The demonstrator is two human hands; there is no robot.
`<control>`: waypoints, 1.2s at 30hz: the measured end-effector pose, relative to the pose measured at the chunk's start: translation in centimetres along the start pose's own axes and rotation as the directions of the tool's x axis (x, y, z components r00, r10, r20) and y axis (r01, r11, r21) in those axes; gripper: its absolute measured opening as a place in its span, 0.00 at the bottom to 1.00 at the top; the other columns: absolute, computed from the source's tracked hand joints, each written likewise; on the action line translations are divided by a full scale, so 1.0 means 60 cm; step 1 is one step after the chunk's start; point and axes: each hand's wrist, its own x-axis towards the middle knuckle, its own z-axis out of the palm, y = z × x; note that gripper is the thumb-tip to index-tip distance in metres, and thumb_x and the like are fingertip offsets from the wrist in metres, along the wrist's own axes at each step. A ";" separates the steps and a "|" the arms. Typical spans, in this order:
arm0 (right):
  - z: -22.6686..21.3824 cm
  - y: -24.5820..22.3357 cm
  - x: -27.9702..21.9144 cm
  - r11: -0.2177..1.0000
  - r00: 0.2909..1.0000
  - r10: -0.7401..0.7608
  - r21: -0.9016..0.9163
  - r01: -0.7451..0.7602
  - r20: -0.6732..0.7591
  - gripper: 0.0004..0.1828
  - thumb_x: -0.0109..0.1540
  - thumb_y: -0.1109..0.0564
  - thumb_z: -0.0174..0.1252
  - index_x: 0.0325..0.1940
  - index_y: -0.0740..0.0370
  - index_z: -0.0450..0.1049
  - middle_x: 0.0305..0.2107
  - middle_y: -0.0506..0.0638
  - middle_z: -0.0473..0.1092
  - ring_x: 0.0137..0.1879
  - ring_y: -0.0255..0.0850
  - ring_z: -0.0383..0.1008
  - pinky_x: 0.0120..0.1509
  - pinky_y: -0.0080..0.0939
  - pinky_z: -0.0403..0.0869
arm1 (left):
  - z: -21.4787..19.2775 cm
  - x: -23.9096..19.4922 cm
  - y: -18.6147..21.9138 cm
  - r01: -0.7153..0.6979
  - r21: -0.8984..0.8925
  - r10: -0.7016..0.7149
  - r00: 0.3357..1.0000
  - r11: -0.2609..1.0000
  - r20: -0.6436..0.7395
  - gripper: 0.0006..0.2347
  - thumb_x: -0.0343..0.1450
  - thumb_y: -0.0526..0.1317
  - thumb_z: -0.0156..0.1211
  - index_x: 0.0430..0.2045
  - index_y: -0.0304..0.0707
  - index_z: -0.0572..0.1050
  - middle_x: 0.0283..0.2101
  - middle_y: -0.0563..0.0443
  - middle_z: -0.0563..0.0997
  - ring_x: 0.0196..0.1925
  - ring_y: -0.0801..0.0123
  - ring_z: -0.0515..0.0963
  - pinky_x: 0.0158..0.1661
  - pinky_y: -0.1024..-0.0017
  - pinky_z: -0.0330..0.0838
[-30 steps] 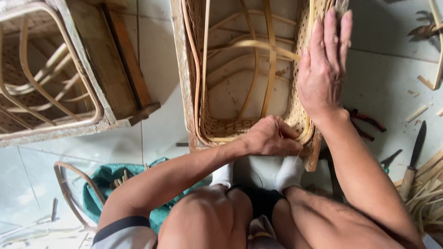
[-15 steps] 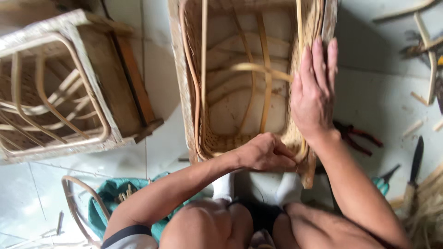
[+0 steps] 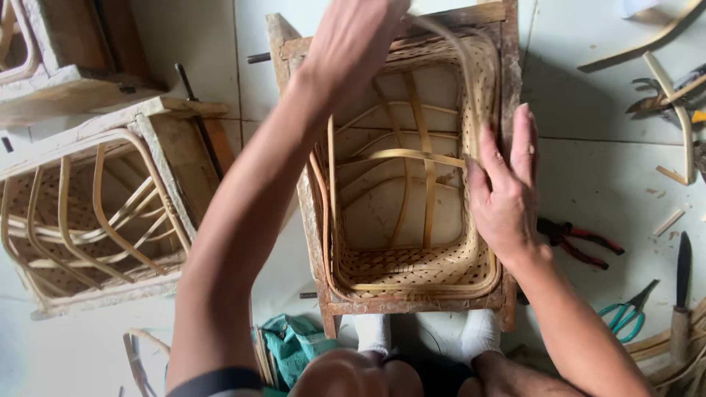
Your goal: The person sits on the floor and assembles a rectangular bamboo basket using a wooden mold. They apply glue to the rim, insert and bend bamboo strips, trim excess with scissors, and secure the edges with a knife.
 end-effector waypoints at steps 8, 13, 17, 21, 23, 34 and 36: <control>-0.021 -0.013 0.013 0.912 0.951 0.278 0.275 -0.306 0.137 0.65 0.55 0.59 0.75 0.80 0.68 0.34 0.75 0.76 0.39 0.81 0.65 0.41 0.82 0.59 0.44 | -0.021 -0.121 0.103 0.362 0.258 -0.388 0.920 0.896 0.057 0.18 0.69 0.23 0.50 0.54 0.28 0.71 0.48 0.37 0.77 0.43 0.58 0.80 0.41 0.65 0.81; -0.011 0.011 0.004 0.846 0.879 0.430 0.248 -0.472 0.206 0.50 0.61 0.57 0.72 0.75 0.78 0.48 0.66 0.75 0.59 0.63 0.66 0.63 0.65 0.62 0.60 | 0.034 -0.096 0.111 0.454 0.200 -0.481 0.869 0.868 0.118 0.12 0.70 0.27 0.54 0.48 0.26 0.72 0.47 0.34 0.77 0.36 0.59 0.81 0.30 0.67 0.82; -0.014 0.038 -0.008 0.859 0.917 0.338 0.328 -0.393 0.214 0.29 0.66 0.64 0.60 0.69 0.77 0.61 0.57 0.70 0.72 0.46 0.52 0.79 0.50 0.50 0.80 | 0.096 -0.071 0.109 0.446 0.116 -0.454 0.889 0.888 0.054 0.10 0.72 0.26 0.53 0.47 0.27 0.72 0.45 0.36 0.78 0.37 0.59 0.81 0.31 0.70 0.82; -0.023 0.026 0.028 0.972 0.981 0.133 0.173 -0.157 0.145 0.18 0.64 0.67 0.61 0.56 0.75 0.66 0.46 0.69 0.75 0.44 0.40 0.76 0.50 0.38 0.76 | 0.130 -0.066 0.098 0.421 0.079 -0.419 0.907 0.903 -0.047 0.12 0.69 0.25 0.53 0.46 0.30 0.72 0.44 0.37 0.78 0.37 0.58 0.81 0.32 0.70 0.82; -0.010 0.022 0.072 0.848 0.854 0.455 0.170 -0.502 0.251 0.41 0.60 0.66 0.58 0.76 0.73 0.50 0.42 0.67 0.73 0.20 0.37 0.66 0.22 0.38 0.70 | 0.136 -0.072 0.090 0.406 0.061 -0.402 0.913 0.912 -0.069 0.11 0.70 0.26 0.53 0.45 0.31 0.72 0.44 0.39 0.78 0.39 0.58 0.82 0.34 0.68 0.82; 0.014 0.101 0.143 0.941 0.958 0.221 0.218 -0.258 0.181 0.19 0.62 0.63 0.71 0.29 0.65 0.64 0.23 0.46 0.65 0.24 0.34 0.57 0.23 0.40 0.55 | 0.024 -0.094 0.114 0.451 0.062 -0.445 0.834 0.890 0.327 0.07 0.85 0.35 0.49 0.56 0.39 0.70 0.62 0.40 0.78 0.59 0.60 0.83 0.59 0.63 0.81; 0.010 0.098 0.141 0.901 0.960 0.220 0.342 -0.267 0.171 0.08 0.58 0.63 0.65 0.34 0.64 0.71 0.26 0.40 0.69 0.27 0.28 0.64 0.29 0.33 0.64 | 0.019 -0.058 0.096 0.171 0.286 -0.139 0.982 0.943 -0.132 0.22 0.74 0.49 0.54 0.60 0.37 0.64 0.60 0.40 0.76 0.58 0.58 0.82 0.56 0.57 0.81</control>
